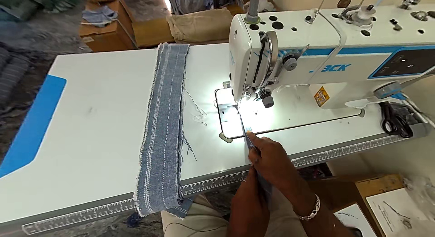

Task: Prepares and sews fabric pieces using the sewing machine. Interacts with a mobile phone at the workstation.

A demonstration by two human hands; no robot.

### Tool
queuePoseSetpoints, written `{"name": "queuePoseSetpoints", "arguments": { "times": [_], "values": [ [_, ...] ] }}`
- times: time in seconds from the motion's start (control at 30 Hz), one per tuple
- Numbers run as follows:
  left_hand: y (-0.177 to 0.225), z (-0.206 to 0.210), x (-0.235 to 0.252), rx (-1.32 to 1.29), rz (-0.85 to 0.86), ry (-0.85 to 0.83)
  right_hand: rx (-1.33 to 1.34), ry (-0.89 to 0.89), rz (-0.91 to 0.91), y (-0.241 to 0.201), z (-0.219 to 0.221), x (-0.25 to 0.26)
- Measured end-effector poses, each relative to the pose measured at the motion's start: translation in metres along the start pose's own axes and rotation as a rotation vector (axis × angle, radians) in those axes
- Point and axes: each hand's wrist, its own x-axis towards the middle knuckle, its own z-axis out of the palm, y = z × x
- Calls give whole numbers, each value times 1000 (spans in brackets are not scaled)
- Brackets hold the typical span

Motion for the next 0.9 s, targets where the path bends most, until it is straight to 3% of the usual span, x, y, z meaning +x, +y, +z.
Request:
{"name": "queuePoseSetpoints", "arguments": {
  "times": [0.17, 0.37, 0.47, 0.63, 0.9],
  "values": [
    [1, 1, -1, -16, -1, -38, 212, 115, -59, 7, 0, 0],
    [6, -8, 1, 17, -55, -138, 56, 103, -5, 0, 8, 0],
    [2, -6, 1, -9, -13, -96, 34, 123, -27, 1, 5, -1],
    [-1, 8, -5, -91, -1, 43, -16, 12, -8, -2, -2, -3],
    [2, 5, -7, -21, -23, 22, 0, 11, -1, -1, -3, -6]
  ]
}}
